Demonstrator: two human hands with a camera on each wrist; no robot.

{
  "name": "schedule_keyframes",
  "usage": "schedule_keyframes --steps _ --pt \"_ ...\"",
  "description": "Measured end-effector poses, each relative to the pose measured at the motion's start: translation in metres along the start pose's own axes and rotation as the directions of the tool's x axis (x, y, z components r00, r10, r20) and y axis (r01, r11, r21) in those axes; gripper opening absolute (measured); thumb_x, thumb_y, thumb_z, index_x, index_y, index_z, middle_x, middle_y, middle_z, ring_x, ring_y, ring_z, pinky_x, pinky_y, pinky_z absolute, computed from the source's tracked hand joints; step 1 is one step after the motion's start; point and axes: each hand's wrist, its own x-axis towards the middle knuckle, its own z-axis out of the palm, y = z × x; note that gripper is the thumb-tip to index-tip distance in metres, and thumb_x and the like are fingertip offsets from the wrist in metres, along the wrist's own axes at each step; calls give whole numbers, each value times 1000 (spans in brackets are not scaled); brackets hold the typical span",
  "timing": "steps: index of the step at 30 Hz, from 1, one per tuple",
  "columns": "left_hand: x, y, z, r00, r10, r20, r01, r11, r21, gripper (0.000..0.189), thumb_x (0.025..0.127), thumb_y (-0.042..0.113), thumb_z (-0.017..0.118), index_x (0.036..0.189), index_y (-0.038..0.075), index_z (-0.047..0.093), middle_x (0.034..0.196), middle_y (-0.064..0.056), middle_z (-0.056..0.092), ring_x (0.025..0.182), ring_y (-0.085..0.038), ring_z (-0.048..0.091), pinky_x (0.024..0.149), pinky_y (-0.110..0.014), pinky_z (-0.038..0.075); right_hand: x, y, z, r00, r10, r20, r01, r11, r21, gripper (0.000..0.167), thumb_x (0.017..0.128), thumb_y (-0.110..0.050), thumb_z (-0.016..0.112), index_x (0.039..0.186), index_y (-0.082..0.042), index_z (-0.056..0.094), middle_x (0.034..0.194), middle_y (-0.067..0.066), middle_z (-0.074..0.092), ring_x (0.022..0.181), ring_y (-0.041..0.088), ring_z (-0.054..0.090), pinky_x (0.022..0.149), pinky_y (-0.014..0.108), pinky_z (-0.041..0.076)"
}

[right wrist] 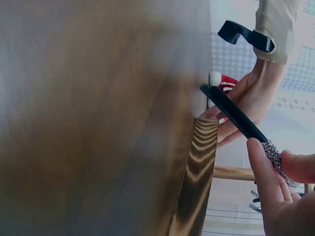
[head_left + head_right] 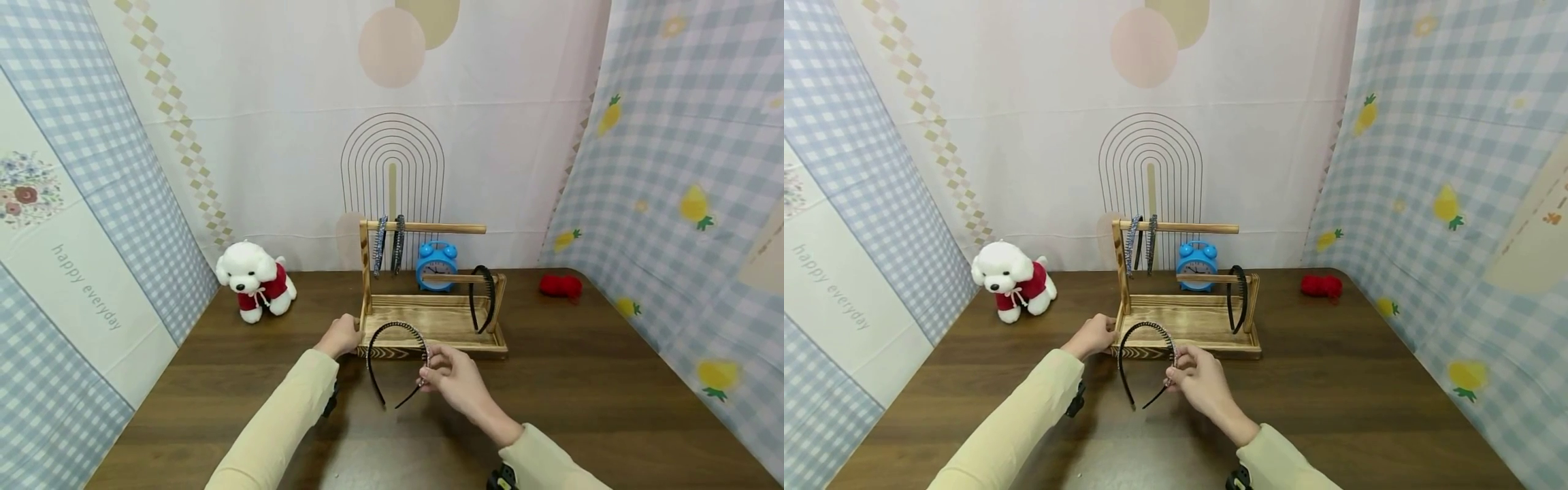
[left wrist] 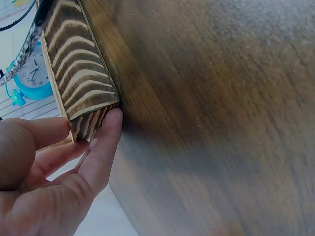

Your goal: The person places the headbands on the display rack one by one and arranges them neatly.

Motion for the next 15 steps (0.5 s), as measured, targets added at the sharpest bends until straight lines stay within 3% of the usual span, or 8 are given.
schedule_keyframes --steps 7,15 --pt "-2 1 0 1000 -6 7 6 1000 -5 44 101 8 51 142 -6 45 134 -28 55 55 -17 55 63 -32 57 8 -5 -7 994 -56 -93 50 997 -66 31 90 7 63 120 9 56 93 20 65 77 31 70 68 39 62" --pt "-1 1 0 1000 -5 -2 5 1000 -4 42 100 6 51 141 -6 48 137 -28 53 67 -19 65 64 -31 58 20 -3 -14 981 -104 -164 78 984 -159 28 89 6 65 116 5 60 90 15 66 75 26 71 68 36 62"
